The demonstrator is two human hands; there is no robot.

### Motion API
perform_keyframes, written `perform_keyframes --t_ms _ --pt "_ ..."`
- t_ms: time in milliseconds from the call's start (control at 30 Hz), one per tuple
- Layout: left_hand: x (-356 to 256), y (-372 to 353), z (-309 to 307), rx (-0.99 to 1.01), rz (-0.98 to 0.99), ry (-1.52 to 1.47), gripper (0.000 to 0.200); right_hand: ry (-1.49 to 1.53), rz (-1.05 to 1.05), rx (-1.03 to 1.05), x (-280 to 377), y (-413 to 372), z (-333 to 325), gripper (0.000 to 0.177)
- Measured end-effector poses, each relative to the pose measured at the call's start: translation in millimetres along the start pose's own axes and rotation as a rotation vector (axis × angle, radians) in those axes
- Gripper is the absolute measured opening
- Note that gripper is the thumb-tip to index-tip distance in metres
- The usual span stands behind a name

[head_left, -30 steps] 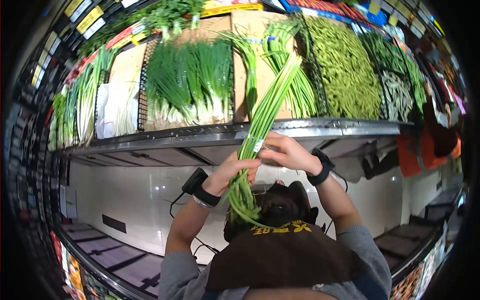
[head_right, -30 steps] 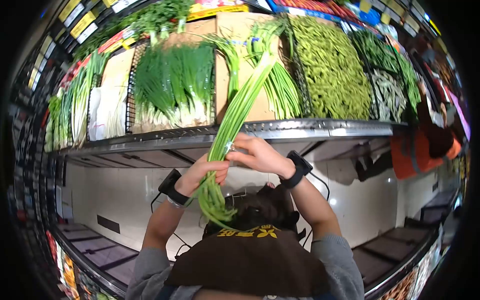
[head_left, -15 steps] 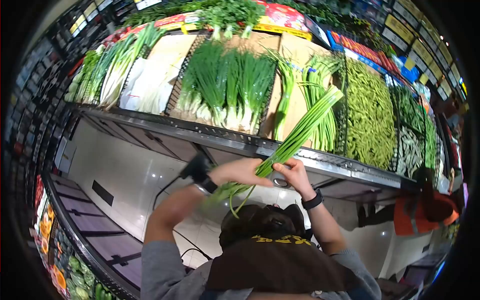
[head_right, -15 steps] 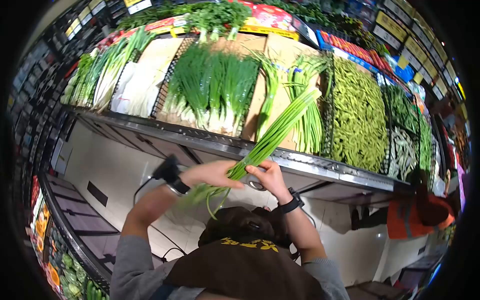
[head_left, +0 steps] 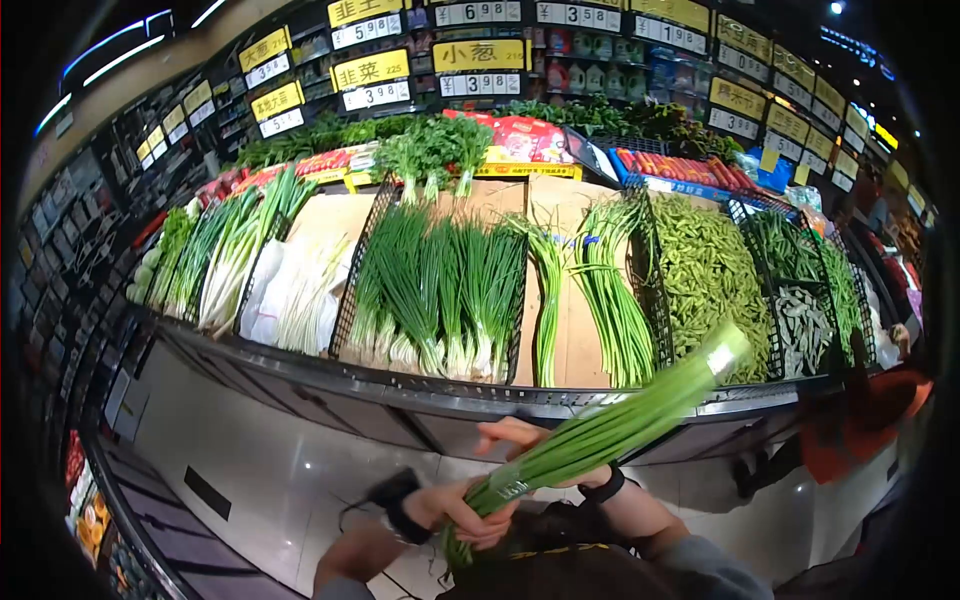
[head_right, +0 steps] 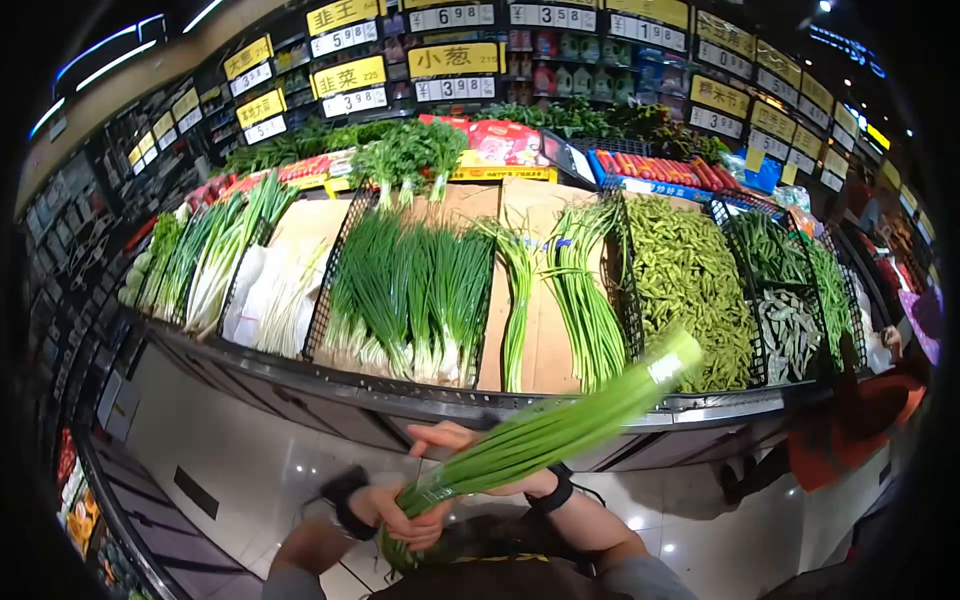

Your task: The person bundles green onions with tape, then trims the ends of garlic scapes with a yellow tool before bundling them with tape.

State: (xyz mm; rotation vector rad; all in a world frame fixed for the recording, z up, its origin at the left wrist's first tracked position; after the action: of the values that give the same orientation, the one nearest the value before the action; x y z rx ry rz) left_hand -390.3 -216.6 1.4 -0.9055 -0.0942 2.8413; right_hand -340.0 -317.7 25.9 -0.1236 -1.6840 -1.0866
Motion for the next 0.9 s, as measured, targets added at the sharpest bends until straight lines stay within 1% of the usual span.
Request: perform_keyframes --t_ms 67,100,133,167,200,233,267,300,333,400,433,500,533,567,600,633,667,733,767,800,833,867,900 --pt "18.2 12.2 -28.1 0.670 0.093 -0.399 0.035 -0.309 -0.120 0.193 -9.0 -2.7 -2.1 0.059" --pt "21.6 13.7 -53.0 0.462 0.125 -0.166 0.039 -0.186 -0.028 0.129 -18.1 -7.0 -3.0 0.047" --pt "44.2 -4.9 -106.5 -0.200 0.080 -0.254 0.050 -0.106 0.162 0.008 -32.7 -20.6 -7.2 0.038" --pt "21.0 -17.3 -105.5 -0.564 0.024 0.062 0.048 -0.283 0.150 -0.101 -38.5 -36.0 -20.9 0.035" --pt "25.0 -20.3 -148.2 -0.612 0.021 0.139 0.041 -0.611 0.237 -0.070 -43.7 -45.7 -33.5 0.030" --pt "8.7 -23.1 -157.7 -0.671 0.154 0.589 0.057 -0.712 0.378 -0.099 -49.3 -53.0 -38.3 0.029" --pt "-1.8 -16.5 -138.9 -0.666 0.195 0.603 0.077 -0.885 0.419 -0.122 -49.1 -56.5 -39.7 0.036" --pt "-7.7 2.1 -120.4 -0.580 0.250 0.758 0.085 -1.039 0.466 -0.105 -56.7 -61.9 -37.9 0.040" --pt "-2.8 15.5 -109.7 -0.677 0.338 0.915 0.080 -1.198 0.513 -0.086 -62.9 -66.8 -38.6 0.048" --pt "23.4 38.0 -138.9 -0.914 0.223 0.844 0.072 -1.108 0.769 0.032 -62.9 -69.5 -36.1 0.055" --pt "34.5 46.4 -140.7 -0.884 0.190 0.850 0.072 -0.990 0.771 0.112 -64.9 -76.6 -31.3 0.059" --pt "56.2 51.2 -141.0 -0.786 0.240 0.150 0.059 -0.778 0.647 0.064 -55.5 -84.9 -22.9 0.043" --pt "57.3 50.0 -133.9 -0.761 0.202 0.162 0.059 -0.687 0.594 0.047 -50.6 -89.4 -20.4 0.036" --pt "54.8 45.0 -123.2 -0.709 0.174 0.156 0.054 -0.693 0.607 0.007 -48.0 -96.3 -18.7 0.036" --pt "52.2 43.0 -114.5 -0.659 0.151 0.151 0.049 -0.544 0.591 -0.042 -47.9 -100.2 -12.6 0.028" --pt "47.4 39.8 -108.1 -0.653 0.253 0.157 0.048 -0.395 0.564 -0.086 -47.6 -102.2 -7.5 0.021" --pt "45.5 34.7 -102.3 -0.644 0.224 0.163 0.048 -0.394 0.563 -0.117 -49.8 -105.3 -3.7 0.021" --pt "26.3 19.6 -82.2 -0.665 0.096 0.575 0.060 -0.800 0.329 -0.147 -44.4 -104.7 -7.4 0.014" --pt "7.8 10.3 -51.6 -0.569 0.096 0.449 0.067 -1.088 0.579 -0.136 -63.3 -135.0 -19.8 0.011" --pt "-13.4 -2.9 -25.4 -0.521 0.033 0.466 0.067 -1.097 0.682 -0.227 -92.3 -177.4 -37.4 0.008" --pt "-37.1 -18.9 -18.6 -0.620 -0.019 0.711 0.067 -0.985 0.691 -0.403 -80.1 -182.3 -40.6 0.008" --pt "-65.6 -29.8 -18.8 -0.719 0.007 0.975 0.067 -0.892 0.691 -0.554 -62.0 -187.5 -56.1 0.010" --pt "-98.4 -40.3 -24.6 -0.840 0.023 1.251 0.057 -0.894 0.586 -0.609 -53.3 -192.8 -74.6 0.012"
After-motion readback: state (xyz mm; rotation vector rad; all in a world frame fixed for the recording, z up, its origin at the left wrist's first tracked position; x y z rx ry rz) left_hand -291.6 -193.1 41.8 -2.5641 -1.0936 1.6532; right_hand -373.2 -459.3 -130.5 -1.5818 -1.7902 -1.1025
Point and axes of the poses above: each hand's wrist, its own y-axis towards the middle knuckle, its own z-axis out of the palm, x = y × z, the point moved 6 cm from there along y, towards the middle knuckle, and after that the axes turned 13 degrees about -z, right-handed, at the moved point
